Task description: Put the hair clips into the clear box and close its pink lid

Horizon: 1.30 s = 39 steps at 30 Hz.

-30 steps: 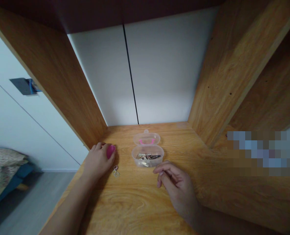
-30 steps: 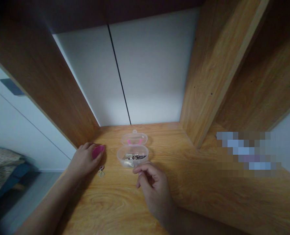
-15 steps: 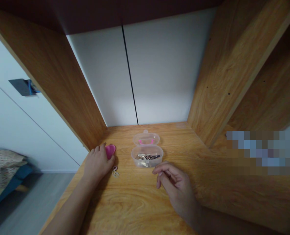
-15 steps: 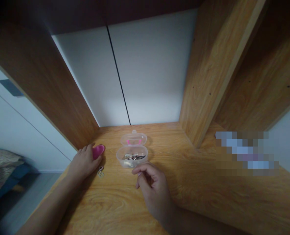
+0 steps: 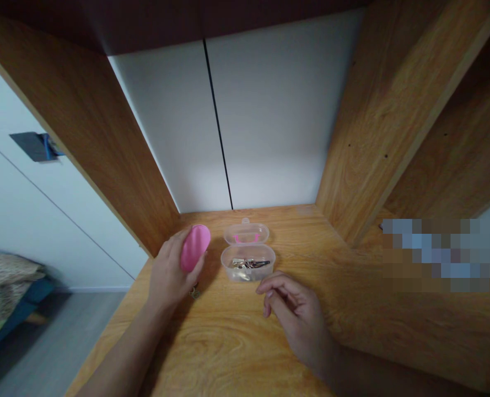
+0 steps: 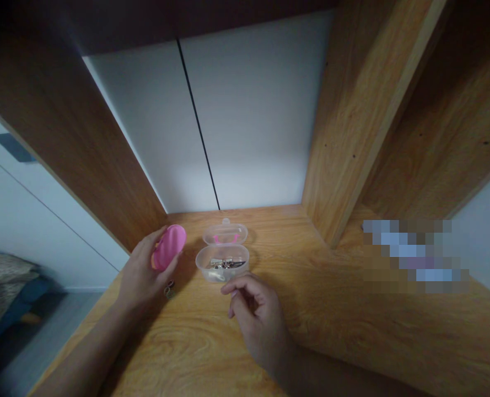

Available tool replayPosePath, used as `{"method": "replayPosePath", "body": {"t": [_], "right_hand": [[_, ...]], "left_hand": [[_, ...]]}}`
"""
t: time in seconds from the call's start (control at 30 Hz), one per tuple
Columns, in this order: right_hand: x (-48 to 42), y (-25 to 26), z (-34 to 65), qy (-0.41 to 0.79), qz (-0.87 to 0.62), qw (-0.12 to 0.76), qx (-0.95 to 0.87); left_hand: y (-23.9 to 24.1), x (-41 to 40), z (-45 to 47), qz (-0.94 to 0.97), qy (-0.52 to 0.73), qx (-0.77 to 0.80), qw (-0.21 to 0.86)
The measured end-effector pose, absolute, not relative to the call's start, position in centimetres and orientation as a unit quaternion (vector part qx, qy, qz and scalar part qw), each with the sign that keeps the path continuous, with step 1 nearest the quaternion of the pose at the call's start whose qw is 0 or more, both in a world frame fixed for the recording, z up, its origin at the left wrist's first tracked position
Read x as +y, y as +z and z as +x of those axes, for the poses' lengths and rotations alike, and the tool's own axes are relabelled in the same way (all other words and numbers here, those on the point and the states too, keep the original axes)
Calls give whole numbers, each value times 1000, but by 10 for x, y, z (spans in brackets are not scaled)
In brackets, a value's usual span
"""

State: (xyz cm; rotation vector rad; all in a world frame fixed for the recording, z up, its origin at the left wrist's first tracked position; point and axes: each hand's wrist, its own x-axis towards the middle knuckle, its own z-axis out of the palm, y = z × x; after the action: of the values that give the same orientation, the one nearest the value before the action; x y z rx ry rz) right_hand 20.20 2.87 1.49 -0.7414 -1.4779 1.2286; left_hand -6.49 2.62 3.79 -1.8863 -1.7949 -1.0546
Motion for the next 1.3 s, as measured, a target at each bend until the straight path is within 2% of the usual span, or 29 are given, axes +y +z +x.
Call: {"method": "replayPosePath", "body": {"t": [0.2, 0.27, 0.43, 0.63, 0.8, 1.03, 1.3], "right_hand": [[30, 19, 203, 477, -314, 534, -623], [31, 19, 203, 447, -318, 540, -638], [31, 17, 203, 431, -319, 544, -646], [26, 18, 200, 491, -281, 536, -627], [33, 13, 198, 493, -306, 552, -599], [57, 22, 206, 420, -367, 536, -634], [89, 36, 225, 195, -287, 452, -822]], "left_hand": [[35, 24, -46, -676, -518, -503, 151], [35, 22, -39, -676, -532, -486, 152], [40, 13, -24, -753, -474, -426, 160], [45, 9, -12, -829, -407, -364, 125], [44, 9, -9, -844, -386, -348, 135], [32, 14, -18, -773, -452, -429, 121], [21, 20, -20, -736, -438, -516, 30]]}}
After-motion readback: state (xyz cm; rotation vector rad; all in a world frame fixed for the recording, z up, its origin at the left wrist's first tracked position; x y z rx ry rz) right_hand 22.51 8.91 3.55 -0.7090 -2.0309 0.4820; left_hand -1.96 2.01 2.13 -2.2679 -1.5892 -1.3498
